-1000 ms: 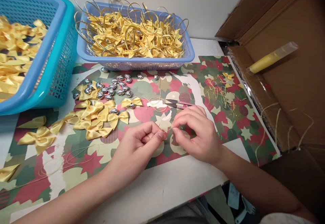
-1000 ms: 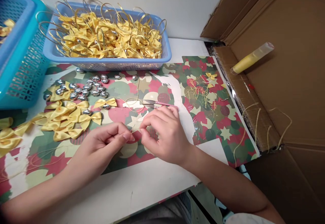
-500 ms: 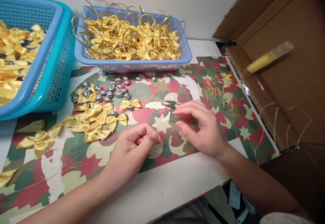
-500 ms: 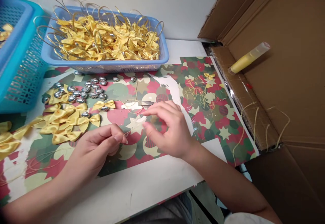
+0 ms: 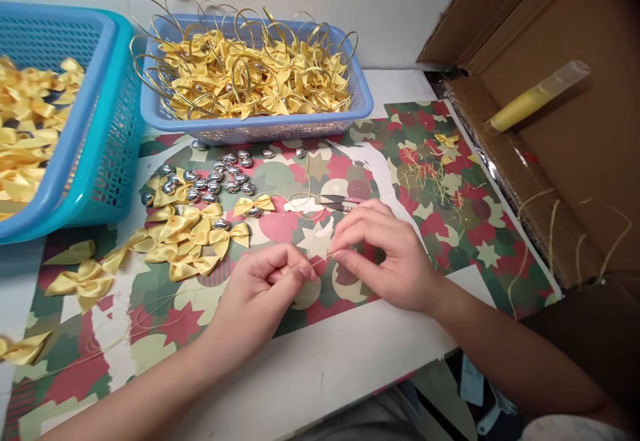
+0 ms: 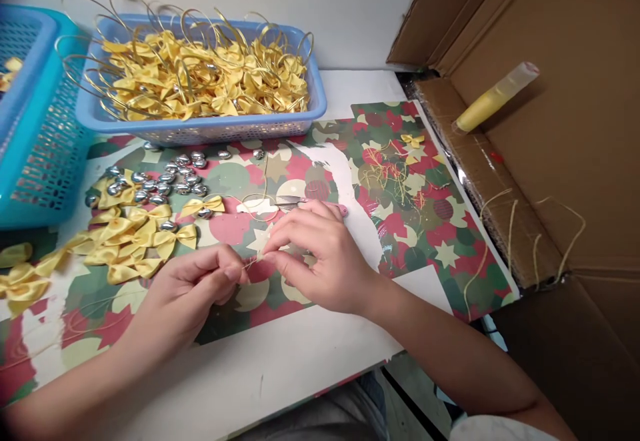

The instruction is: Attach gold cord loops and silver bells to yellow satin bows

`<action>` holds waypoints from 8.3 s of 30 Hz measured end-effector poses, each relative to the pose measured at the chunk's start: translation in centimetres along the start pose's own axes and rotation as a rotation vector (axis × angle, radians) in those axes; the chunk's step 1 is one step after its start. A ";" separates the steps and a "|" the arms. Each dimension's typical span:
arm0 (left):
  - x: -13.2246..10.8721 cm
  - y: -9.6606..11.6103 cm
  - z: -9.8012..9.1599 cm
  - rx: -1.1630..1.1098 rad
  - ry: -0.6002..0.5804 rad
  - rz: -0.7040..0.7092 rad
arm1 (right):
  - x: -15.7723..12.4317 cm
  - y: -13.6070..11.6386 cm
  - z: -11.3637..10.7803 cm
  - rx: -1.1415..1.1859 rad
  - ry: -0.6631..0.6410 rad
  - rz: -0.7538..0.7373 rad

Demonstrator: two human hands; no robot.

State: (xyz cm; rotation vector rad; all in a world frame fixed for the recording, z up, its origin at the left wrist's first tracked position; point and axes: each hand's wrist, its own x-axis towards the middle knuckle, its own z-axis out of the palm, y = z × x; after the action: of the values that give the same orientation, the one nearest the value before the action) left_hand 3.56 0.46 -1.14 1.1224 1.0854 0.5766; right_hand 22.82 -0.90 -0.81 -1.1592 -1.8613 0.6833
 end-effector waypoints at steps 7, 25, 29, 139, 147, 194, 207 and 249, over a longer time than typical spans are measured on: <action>-0.1 0.0 -0.6 -0.104 -0.095 -0.032 | 0.1 -0.3 -0.3 0.025 0.013 -0.057; 0.2 0.7 -0.7 -0.102 -0.166 -0.098 | 0.0 -0.2 0.0 -0.151 -0.052 -0.094; 0.3 0.2 -1.2 -0.207 -0.155 -0.141 | 0.0 -0.1 0.0 -0.115 -0.042 -0.048; 0.3 0.9 -0.6 -0.032 -0.222 -0.007 | 0.0 -1.1 -0.6 0.194 -0.258 0.300; 0.3 0.0 -0.6 -0.144 -0.213 0.046 | 0.0 -0.8 -0.2 0.296 -0.193 0.408; 1.4 -1.4 0.2 -0.587 0.035 -0.028 | -0.3 0.0 -0.7 0.066 -0.294 0.351; 1.5 -1.4 0.2 -0.606 0.054 -0.049 | -0.4 0.2 -0.7 0.023 -0.240 0.302; 0.6 -0.4 -0.6 -0.250 -0.008 0.088 | -0.3 -0.2 0.7 0.360 0.051 0.223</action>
State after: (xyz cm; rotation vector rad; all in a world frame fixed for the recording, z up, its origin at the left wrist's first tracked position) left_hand 3.21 1.09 -1.73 0.9558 0.9317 0.7549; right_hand 22.19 -1.31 -1.15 -1.1397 -1.5004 1.0550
